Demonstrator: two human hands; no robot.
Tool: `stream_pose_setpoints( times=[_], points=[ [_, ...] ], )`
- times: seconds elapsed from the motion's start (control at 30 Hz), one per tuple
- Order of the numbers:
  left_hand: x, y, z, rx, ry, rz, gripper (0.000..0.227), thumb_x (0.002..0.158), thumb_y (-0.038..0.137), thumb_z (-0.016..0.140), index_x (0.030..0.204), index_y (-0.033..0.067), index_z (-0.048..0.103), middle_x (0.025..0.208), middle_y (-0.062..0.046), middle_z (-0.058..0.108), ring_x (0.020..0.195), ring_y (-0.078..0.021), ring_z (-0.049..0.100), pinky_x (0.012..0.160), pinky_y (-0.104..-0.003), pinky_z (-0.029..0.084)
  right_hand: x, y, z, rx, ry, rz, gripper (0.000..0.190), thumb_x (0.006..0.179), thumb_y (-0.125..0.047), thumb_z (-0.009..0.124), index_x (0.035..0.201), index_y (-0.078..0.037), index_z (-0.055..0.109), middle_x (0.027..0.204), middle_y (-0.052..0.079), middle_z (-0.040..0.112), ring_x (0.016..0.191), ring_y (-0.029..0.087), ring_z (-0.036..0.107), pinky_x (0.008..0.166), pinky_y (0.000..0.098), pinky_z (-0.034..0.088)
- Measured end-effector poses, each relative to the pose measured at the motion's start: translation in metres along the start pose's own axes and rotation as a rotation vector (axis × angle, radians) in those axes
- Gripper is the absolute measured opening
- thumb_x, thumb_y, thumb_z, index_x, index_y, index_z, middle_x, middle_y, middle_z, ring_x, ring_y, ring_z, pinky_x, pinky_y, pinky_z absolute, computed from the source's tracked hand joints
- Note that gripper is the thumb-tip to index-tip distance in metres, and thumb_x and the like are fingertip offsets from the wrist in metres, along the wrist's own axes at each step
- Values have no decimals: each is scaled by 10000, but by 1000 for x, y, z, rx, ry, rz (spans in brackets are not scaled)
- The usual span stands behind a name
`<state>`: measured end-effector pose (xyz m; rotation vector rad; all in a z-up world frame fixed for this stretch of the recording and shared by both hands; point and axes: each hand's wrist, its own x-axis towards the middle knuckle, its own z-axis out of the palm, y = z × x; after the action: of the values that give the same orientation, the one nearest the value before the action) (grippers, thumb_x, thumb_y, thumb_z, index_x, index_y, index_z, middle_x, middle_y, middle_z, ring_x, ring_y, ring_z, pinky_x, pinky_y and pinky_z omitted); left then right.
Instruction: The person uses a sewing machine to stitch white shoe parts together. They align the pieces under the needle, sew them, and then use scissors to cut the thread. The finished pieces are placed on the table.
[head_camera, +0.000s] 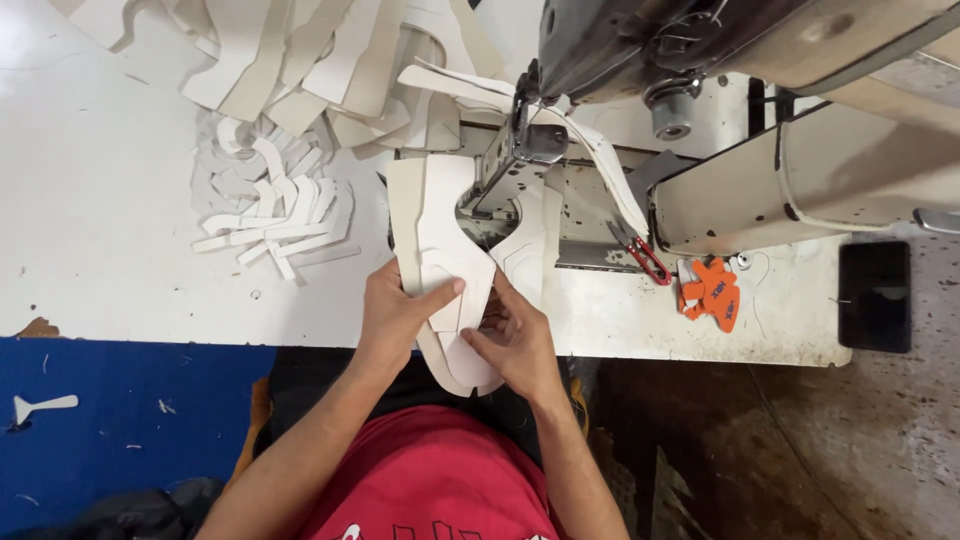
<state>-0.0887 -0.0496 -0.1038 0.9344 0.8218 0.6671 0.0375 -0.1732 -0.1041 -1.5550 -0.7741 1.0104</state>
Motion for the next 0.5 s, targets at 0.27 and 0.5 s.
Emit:
stream_pose_setpoints(
  times=[0.27, 0.5],
  points=[
    [-5, -5, -3, -55, 10, 2, 257, 885, 78, 780, 1103, -39, 708, 948, -79, 760, 816, -101, 703, 707, -265, 581, -6, -6, 7, -24, 49, 26, 881, 786, 138, 743, 1568, 33, 351, 1177, 153, 672, 1049, 216, 696, 888, 342, 624],
    [-18, -1, 4, -117, 18, -21, 224, 952, 135, 730, 1088, -43, 716, 923, -72, 754, 801, -89, 674, 704, -262, 551, -12, 14, 5, -30, 97, -22, 859, 787, 137, 753, 1549, 45, 368, 1225, 155, 665, 1089, 222, 694, 912, 349, 628]
  ],
)
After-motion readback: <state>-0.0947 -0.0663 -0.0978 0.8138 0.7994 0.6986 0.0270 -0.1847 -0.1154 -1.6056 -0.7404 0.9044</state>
